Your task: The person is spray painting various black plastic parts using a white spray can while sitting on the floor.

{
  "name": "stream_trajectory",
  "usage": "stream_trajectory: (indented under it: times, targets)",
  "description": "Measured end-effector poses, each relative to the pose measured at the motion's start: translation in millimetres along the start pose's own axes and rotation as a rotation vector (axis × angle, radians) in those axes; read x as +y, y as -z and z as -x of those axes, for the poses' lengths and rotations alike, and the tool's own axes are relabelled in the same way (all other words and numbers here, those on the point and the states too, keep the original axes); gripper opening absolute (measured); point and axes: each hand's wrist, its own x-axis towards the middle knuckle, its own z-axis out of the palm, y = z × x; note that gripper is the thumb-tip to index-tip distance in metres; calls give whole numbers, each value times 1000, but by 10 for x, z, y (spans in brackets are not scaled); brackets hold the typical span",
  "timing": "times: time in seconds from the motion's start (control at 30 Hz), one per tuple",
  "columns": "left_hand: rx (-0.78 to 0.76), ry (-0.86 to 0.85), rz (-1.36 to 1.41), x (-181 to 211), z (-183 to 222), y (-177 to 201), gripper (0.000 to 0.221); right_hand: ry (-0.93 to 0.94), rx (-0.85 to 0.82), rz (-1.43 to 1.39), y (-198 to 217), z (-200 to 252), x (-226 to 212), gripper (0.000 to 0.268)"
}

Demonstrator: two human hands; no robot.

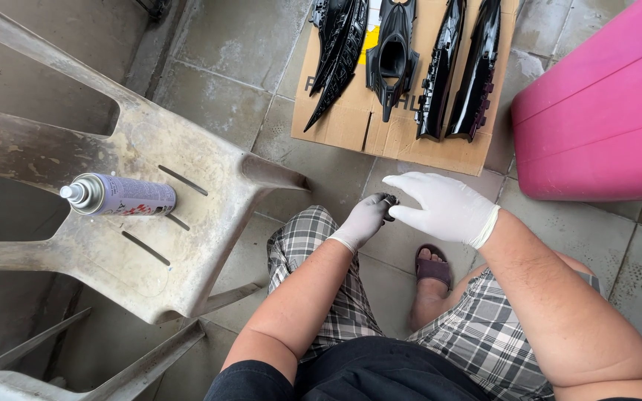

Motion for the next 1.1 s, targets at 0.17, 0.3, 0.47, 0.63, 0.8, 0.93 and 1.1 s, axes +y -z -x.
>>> stream_trajectory:
  times: [0.17, 0.3, 0.47, 0.63, 0.8, 0.93, 1.1]
  targets:
    - [-6, -3, -13, -99, -59, 28, 23, 18, -11, 9, -17, -16, -12, 64]
    - [-12, -17, -4, 57, 43, 74, 23, 43, -14, 30, -91, -50, 7, 63]
    - [-22, -26, 86, 275, 141, -1, 22, 60, -39, -10, -113, -51, -70, 64]
    - [155, -86, 154, 284, -185, 209, 23, 71, -77, -8, -55, 53, -179, 65]
    - [332, -122, 297, 656, -828, 274, 37, 186, -31, -17, -195, 222, -253, 61]
    - [336, 6, 208, 842, -1348, 315, 58, 246, -7, 56, -195, 385, -330, 61]
    - [257, 135, 309, 954, -1705, 337, 53, 215, -27, 77, -211, 427, -211, 60]
